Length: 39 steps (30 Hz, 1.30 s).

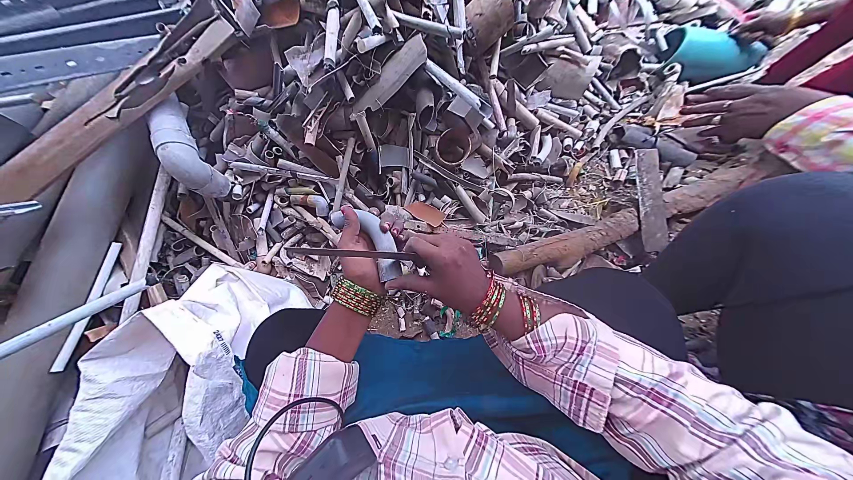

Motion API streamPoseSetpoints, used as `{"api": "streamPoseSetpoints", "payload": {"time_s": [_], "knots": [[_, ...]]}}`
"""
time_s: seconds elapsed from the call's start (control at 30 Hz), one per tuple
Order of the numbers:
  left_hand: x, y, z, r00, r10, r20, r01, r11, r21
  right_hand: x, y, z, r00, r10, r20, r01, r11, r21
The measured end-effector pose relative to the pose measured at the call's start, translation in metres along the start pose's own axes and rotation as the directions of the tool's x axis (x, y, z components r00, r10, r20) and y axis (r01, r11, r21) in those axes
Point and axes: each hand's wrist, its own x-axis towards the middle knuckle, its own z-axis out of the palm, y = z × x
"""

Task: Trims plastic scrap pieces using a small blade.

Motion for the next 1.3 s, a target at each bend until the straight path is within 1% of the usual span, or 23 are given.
{"api": "streamPoseSetpoints", "payload": {"time_s": [0.03, 0.13, 0.2, 0.27, 0.37, 0.47, 0.57, 0.67, 0.73, 0.8, 0.87, 0.97, 1.07, 1.2, 1.23, 1.3], "knots": [[0.001, 0.0, 0.0, 1.0, 0.003, -0.01, -0.003, 1.0, -0.009, -0.001, -0.001, 0.003, 1.0, 0.007, -0.004, -0.007, 1.0, 0.008], [0.004, 0.001, 0.0, 0.995, 0.025, -0.098, -0.024, 1.0, 0.011, -0.004, -0.006, 0.008, 0.999, -0.02, -0.029, 0.02, 1.0, -0.005], [0.005, 0.0, 0.003, 0.988, 0.04, -0.146, -0.039, 0.999, 0.008, -0.003, -0.006, 0.007, 0.998, -0.054, -0.015, 0.053, 0.998, -0.044], [0.006, -0.002, 0.008, 0.981, 0.048, -0.186, -0.054, 0.998, -0.031, -0.002, -0.006, 0.004, 0.996, -0.088, -0.031, 0.085, 0.993, -0.08], [0.007, -0.001, 0.013, 0.987, 0.043, -0.155, -0.056, 0.995, -0.082, 0.0, -0.006, 0.003, 0.992, -0.083, -0.094, 0.074, 0.993, -0.094], [0.004, -0.002, 0.008, 0.999, 0.013, -0.033, -0.016, 0.994, -0.111, 0.002, -0.005, 0.002, 0.994, -0.051, -0.092, 0.042, 0.995, -0.092], [0.004, -0.005, 0.007, 0.997, -0.004, -0.073, -0.009, 0.984, -0.177, 0.0, -0.002, 0.004, 0.996, -0.05, -0.075, 0.045, 0.997, -0.064], [0.001, -0.005, -0.001, 0.998, -0.051, -0.035, 0.046, 0.991, -0.124, -0.005, 0.0, 0.006, 0.995, -0.066, -0.075, 0.062, 0.997, -0.05], [0.001, -0.004, -0.001, 0.998, -0.026, -0.048, 0.022, 0.996, -0.081, -0.005, 0.0, 0.007, 0.993, -0.089, -0.074, 0.085, 0.995, -0.058], [0.003, -0.004, 0.005, 0.993, 0.009, -0.117, -0.021, 0.995, -0.101, -0.004, -0.002, 0.005, 0.992, -0.104, -0.065, 0.098, 0.992, -0.081], [0.005, -0.003, 0.009, 0.99, 0.034, -0.138, -0.049, 0.993, -0.107, -0.002, -0.002, 0.003, 0.99, -0.116, -0.078, 0.106, 0.987, -0.12], [0.005, 0.0, 0.013, 0.992, 0.053, -0.115, -0.064, 0.994, -0.091, 0.001, -0.004, 0.002, 0.99, -0.096, -0.108, 0.08, 0.986, -0.146], [0.004, -0.002, 0.008, 0.997, 0.036, -0.065, -0.044, 0.99, -0.132, 0.0, -0.003, 0.002, 0.996, -0.052, -0.072, 0.043, 0.992, -0.119], [0.001, -0.003, -0.004, 0.999, -0.001, -0.051, -0.004, 0.995, -0.097, -0.003, 0.0, 0.005, 0.997, -0.068, -0.021, 0.065, 0.99, -0.127], [0.0, -0.003, -0.005, 0.998, -0.01, -0.066, 0.005, 0.997, -0.083, -0.004, 0.0, 0.006, 0.996, -0.083, -0.017, 0.08, 0.988, -0.129], [0.001, -0.003, -0.001, 0.991, 0.019, -0.133, -0.026, 0.999, -0.045, -0.005, 0.0, 0.007, 0.994, -0.109, -0.024, 0.105, 0.986, -0.129]]}}
